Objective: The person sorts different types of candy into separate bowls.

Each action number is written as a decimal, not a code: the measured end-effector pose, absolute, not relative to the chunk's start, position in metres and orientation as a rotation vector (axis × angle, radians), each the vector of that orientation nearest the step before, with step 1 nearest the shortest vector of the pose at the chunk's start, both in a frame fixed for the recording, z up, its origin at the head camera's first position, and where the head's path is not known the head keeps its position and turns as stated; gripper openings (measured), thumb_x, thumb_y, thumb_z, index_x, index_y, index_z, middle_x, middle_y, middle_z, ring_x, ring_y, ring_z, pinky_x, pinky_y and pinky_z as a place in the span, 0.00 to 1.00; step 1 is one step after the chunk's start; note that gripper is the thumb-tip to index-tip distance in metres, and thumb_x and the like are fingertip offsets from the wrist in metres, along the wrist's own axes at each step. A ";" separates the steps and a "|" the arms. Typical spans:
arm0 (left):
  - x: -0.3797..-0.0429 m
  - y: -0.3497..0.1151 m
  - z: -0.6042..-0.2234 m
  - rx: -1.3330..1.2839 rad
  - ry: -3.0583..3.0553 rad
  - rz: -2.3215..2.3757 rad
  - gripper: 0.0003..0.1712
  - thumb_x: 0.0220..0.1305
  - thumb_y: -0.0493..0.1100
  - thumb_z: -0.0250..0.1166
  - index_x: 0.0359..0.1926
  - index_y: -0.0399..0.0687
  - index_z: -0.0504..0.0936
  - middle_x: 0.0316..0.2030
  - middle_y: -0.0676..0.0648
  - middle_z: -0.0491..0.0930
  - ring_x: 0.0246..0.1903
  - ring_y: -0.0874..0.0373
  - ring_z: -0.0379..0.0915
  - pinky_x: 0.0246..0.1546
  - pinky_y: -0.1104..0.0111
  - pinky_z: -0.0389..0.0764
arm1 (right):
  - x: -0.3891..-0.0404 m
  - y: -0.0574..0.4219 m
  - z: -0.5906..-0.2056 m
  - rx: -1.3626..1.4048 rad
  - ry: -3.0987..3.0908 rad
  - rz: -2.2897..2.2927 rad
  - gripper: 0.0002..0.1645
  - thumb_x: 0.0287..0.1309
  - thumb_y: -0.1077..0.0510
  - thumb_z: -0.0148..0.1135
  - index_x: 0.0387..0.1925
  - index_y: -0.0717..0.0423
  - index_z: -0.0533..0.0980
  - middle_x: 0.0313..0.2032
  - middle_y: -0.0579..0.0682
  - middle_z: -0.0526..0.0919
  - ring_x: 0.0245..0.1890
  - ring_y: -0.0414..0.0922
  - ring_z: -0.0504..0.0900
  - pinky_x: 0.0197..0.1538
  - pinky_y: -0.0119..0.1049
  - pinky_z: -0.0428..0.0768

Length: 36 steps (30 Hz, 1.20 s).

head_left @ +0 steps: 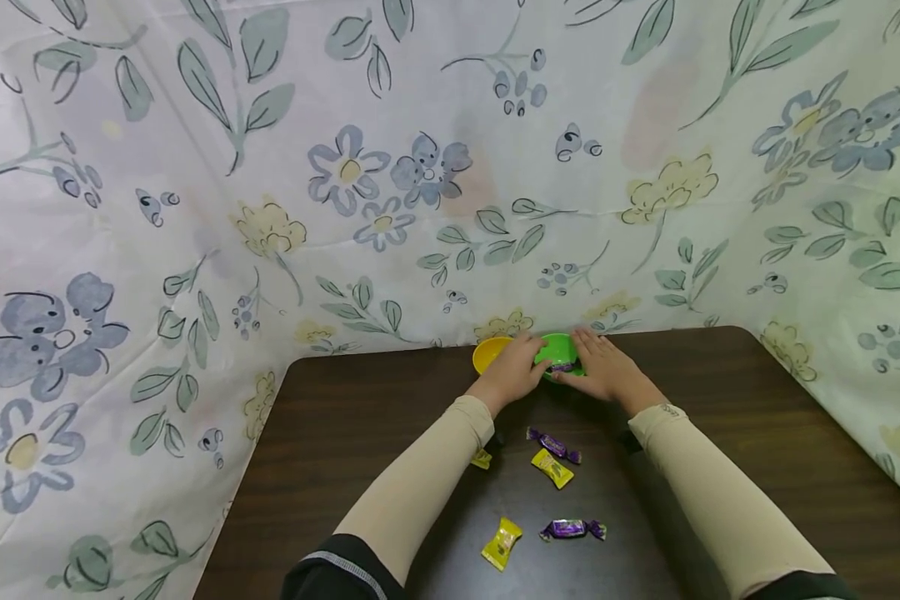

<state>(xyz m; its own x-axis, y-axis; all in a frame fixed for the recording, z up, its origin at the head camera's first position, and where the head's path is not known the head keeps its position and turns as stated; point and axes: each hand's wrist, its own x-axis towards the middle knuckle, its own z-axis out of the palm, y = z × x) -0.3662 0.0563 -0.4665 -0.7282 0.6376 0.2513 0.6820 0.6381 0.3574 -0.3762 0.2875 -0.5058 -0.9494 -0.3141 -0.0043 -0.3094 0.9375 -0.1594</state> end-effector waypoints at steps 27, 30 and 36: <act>-0.313 0.004 -0.492 -1.512 -2.875 -0.714 0.16 0.78 0.43 0.64 0.60 0.42 0.86 0.53 0.47 0.83 0.53 0.60 0.80 0.59 0.74 0.80 | -0.377 0.288 -0.504 -0.501 3.075 -0.249 0.65 0.71 0.22 0.47 0.83 0.70 0.47 0.83 0.69 0.48 0.84 0.66 0.48 0.84 0.61 0.47; -0.308 -0.006 -0.495 -1.500 -2.903 -0.675 0.17 0.78 0.44 0.65 0.61 0.43 0.86 0.53 0.48 0.82 0.52 0.61 0.80 0.60 0.74 0.80 | -0.377 0.287 -0.504 -0.500 3.067 -0.252 0.66 0.71 0.21 0.47 0.83 0.70 0.47 0.83 0.69 0.48 0.84 0.66 0.47 0.84 0.61 0.47; -0.300 -0.024 -0.498 -1.476 -2.923 -0.571 0.16 0.77 0.45 0.65 0.59 0.45 0.86 0.49 0.48 0.81 0.47 0.59 0.78 0.54 0.74 0.80 | -0.377 0.288 -0.506 -0.486 3.059 -0.232 0.67 0.70 0.19 0.45 0.83 0.69 0.46 0.83 0.69 0.47 0.84 0.65 0.47 0.84 0.61 0.47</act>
<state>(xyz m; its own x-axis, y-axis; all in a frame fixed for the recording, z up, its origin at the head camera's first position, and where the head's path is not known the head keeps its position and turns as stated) -0.2999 -0.0239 -0.4979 -0.5923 0.8057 -0.0084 0.7434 0.5504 0.3800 -0.3775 0.2878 -0.5056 -0.9503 -0.3110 -0.0119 -0.3056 0.9398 -0.1529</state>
